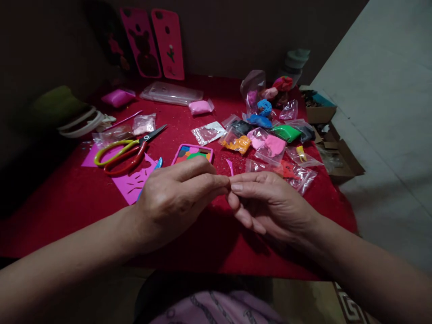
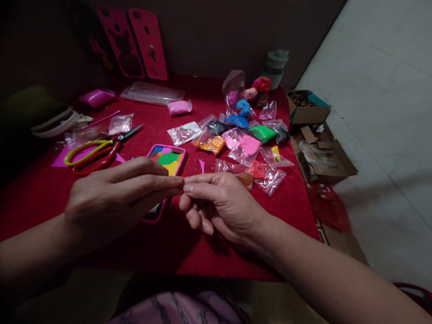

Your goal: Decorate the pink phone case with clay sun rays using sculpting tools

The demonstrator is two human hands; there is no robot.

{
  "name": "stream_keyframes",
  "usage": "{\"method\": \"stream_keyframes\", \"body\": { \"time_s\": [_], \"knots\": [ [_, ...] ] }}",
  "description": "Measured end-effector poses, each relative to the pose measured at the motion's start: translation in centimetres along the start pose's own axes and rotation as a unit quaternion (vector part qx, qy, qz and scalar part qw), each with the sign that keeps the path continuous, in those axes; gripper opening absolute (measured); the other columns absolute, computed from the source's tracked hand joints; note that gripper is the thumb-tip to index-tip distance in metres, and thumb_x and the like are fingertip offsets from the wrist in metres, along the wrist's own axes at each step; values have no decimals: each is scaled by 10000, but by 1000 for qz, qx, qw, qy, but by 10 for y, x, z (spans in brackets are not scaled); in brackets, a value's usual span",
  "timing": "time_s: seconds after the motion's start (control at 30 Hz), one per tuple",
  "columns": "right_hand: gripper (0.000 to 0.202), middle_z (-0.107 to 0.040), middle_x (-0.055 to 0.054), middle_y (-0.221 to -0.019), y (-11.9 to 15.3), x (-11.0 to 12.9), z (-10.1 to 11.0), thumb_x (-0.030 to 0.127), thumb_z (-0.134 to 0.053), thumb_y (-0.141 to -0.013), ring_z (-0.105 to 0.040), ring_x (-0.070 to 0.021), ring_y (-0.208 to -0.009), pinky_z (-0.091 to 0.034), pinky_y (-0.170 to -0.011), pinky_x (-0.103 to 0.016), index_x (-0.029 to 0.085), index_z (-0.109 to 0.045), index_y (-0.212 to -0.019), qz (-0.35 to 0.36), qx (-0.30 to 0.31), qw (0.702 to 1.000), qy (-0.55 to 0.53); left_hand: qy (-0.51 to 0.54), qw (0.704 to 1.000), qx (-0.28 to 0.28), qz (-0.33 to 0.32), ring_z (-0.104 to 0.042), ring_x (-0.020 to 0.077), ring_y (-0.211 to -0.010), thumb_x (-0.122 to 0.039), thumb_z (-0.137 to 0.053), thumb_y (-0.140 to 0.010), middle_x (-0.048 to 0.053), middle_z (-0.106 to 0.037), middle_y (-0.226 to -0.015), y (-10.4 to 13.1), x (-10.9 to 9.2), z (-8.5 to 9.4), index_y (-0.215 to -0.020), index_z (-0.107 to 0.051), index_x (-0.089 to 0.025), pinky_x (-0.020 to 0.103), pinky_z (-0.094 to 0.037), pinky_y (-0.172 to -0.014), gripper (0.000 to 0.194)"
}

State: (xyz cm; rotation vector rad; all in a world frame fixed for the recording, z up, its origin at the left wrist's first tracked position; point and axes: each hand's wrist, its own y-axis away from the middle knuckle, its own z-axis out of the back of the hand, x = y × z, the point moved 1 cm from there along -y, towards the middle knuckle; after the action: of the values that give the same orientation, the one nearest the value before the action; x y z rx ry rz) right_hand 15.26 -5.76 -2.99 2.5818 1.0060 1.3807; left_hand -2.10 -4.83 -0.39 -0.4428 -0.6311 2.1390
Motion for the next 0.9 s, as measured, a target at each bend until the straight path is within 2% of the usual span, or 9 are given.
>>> {"method": "stream_keyframes", "body": {
  "time_s": [0.17, 0.27, 0.33, 0.43, 0.5, 0.6, 0.7, 0.8, 0.9],
  "knots": [
    [123, -635, -17, -648, 4, 0, -2, 214, -647, -790, -521, -49, -386, -342, -304, -112, 120, -707, -842, 4, 0, 999, 43, 29, 999, 11, 26, -618, 120, -699, -173, -545, -884, 44, -681, -791, 1, 1, 1, -854, -686, -166, 197, -449, -600, 145],
    [137, -639, -12, -643, 4, 1, -2, 208, -659, -773, -532, -58, -385, -343, -298, -114, 141, -712, -881, 10, -9, 999, 33, 148, 980, 34, 128, -611, 125, -692, -205, -566, -867, 32, -664, -752, -2, 4, 5, -812, -674, -170, 208, -467, -624, 127],
    [169, -638, -8, -641, 3, 2, -1, 208, -663, -768, -536, -60, -388, -340, -296, -113, 150, -715, -918, 14, -20, 999, 25, 261, 933, 36, 246, -568, 103, -578, -187, -601, -832, -3, -634, -665, -4, 9, 8, -755, -664, -191, 195, -444, -525, 100],
    [193, -638, -10, -652, 1, 4, 1, 208, -647, -784, -523, -46, -389, -327, -299, -104, 149, -723, -952, 16, -33, 999, 33, 417, 810, 33, 410, -489, 83, -430, -208, -622, -816, -19, -588, -538, -5, 17, 10, -694, -671, -201, 173, -377, -378, 132],
    [197, -642, -15, -657, 1, 5, 3, 212, -647, -786, -522, -42, -394, -329, -304, -102, 149, -728, -955, 21, -41, 998, 44, 494, 733, 38, 466, -490, 88, -405, -233, -619, -823, -11, -570, -494, -4, 22, 10, -697, -685, -196, 175, -399, -365, 148],
    [201, -646, -22, -660, 0, 6, 6, 242, -668, -774, -544, -58, -409, -345, -310, -111, 150, -732, -941, 30, -47, 997, 57, 582, 641, 56, 497, -473, 76, -368, -201, -608, -824, -16, -532, -451, -1, 27, 9, -708, -699, -178, 167, -412, -350, 150],
    [207, -644, -26, -655, 0, 7, 8, 245, -674, -767, -543, -66, -408, -337, -305, -116, 147, -732, -941, 43, -61, 995, 67, 659, 571, 75, 484, -477, 65, -347, -143, -584, -820, -10, -548, -463, 1, 28, 7, -739, -719, -165, 142, -393, -327, 159],
    [226, -641, -28, -653, -2, 8, 8, 244, -683, -759, -540, -67, -412, -343, -317, -122, 149, -731, -958, 44, -74, 994, 70, 696, 524, 98, 481, -475, 57, -339, -144, -591, -816, -2, -560, -470, 2, 29, 7, -750, -720, -154, 121, -364, -313, 145],
    [243, -643, -34, -649, -3, 9, 8, 259, -694, -747, -538, -69, -408, -343, -313, -124, 144, -733, -958, 42, -81, 993, 72, 702, 504, 110, 491, -443, 49, -318, -183, -646, -789, -16, -521, -426, 3, 30, 6, -721, -698, -151, 116, -328, -312, 92]
  ]
}}
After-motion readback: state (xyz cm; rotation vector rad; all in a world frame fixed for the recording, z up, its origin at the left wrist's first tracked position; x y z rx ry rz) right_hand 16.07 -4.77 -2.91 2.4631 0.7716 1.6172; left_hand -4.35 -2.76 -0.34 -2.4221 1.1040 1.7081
